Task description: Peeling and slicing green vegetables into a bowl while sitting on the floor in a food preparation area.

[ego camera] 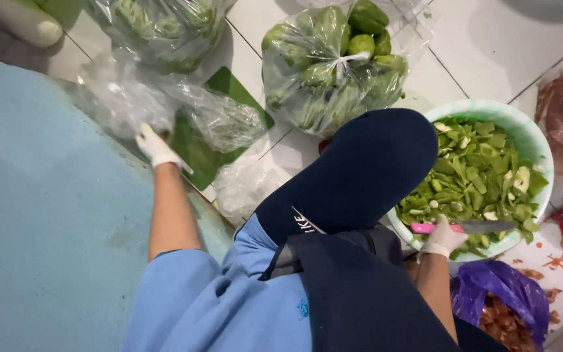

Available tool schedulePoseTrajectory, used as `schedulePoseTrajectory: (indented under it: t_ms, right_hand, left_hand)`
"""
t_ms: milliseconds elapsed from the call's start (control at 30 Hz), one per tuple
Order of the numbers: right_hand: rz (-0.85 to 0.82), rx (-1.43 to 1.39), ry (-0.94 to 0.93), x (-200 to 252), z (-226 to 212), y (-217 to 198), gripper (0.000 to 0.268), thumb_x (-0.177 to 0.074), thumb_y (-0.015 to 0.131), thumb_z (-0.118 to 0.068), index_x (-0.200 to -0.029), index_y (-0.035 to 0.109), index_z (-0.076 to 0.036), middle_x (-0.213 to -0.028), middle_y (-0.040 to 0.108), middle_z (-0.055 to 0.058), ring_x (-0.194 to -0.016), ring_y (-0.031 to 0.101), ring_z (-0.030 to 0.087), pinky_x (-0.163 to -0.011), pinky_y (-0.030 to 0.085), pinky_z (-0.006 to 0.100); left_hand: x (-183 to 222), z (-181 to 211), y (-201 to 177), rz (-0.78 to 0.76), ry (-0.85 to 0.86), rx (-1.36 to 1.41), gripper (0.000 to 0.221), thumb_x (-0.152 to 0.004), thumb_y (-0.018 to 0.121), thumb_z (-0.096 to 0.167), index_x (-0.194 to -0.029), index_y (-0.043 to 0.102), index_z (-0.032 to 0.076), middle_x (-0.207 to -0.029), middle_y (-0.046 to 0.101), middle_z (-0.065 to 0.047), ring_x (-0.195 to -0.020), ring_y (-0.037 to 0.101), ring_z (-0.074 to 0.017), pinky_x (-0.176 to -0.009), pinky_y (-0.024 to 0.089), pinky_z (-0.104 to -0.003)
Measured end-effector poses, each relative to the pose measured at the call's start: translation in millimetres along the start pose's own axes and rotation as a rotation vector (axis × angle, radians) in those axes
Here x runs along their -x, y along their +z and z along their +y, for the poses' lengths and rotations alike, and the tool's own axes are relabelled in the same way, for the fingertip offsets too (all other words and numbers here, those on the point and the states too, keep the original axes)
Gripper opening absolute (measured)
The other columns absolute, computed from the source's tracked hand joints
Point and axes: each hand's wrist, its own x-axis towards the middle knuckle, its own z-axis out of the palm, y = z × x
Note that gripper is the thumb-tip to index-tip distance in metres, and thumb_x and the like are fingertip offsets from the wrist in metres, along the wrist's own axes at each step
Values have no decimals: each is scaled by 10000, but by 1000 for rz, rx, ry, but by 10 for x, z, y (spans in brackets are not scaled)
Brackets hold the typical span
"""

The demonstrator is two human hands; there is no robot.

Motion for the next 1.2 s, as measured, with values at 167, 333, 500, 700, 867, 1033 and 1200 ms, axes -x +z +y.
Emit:
schedulePoseTrajectory:
  t_ms: [167,333,500,700,867,1033,1200]
  right_hand:
    - [181,347,-82,-207,101,-208,435,-653,729,-174,-968,445,-77,-872,537,73,-802,607,181,-754,454,351]
    - [146,62,-100,-62,-119,-352,255,-770,592,-61,-978,460,5,-821,618,70,-595,680,113,-495,580,187]
    - [163,188,-54,92,-213,-328,346,-802,580,-138,-1054,385,-5,-896,567,93,-632,665,128,-542,579,215]
    - [149,27,66,-712,585,-507,432,-799,656,-127,-1137,388,-158,-834,530,-7,-518,641,83,-496,589,194]
    - [120,47,116,-696,517,-533,374,-807,626,-145,-1108,409,-197,-620,569,-14,-480,647,101,-464,551,211]
    - [100,80,91,-532,398,-559,347,-825,609,-136,-1104,414,-201,-587,562,-4,-470,634,112,-469,544,222]
    - [101,43,114,-686,634,-613,407,-850,628,-140,-1149,369,-233,-687,545,-10,-483,640,125,-475,596,236]
  left_hand:
    - [160,38,-191,-218,243,-629,823,-859,780,371,-1366,286,-48,-1391,317,-281,-1338,290,-386,-1148,259,-427]
    - [654,-550,-594,31,133,-932,1008,-672,793,491,-1265,238,-105,-1220,318,-277,-1064,460,-372,-899,442,-471]
    - [512,-1278,-659,-543,110,-1366,1117,-491,672,661,-1361,253,100,-1393,316,-132,-1260,371,-303,-1073,222,-464]
    - [590,-1184,-221,-987,165,-1610,584,-592,614,494,-1136,533,298,-1205,529,74,-1162,508,-205,-995,378,-373]
    - [807,-117,47,-1164,237,-1610,351,-663,609,413,-1003,689,371,-1125,634,173,-1130,564,-159,-955,444,-324]
    - [451,634,614,-921,684,-1724,260,-686,625,538,-916,650,418,-1491,233,195,-1352,197,-404,-963,286,-675]
    - [185,-185,970,-921,1337,-2321,313,-859,535,292,-1139,637,388,-1572,188,81,-1441,-6,-331,-1087,4,-633]
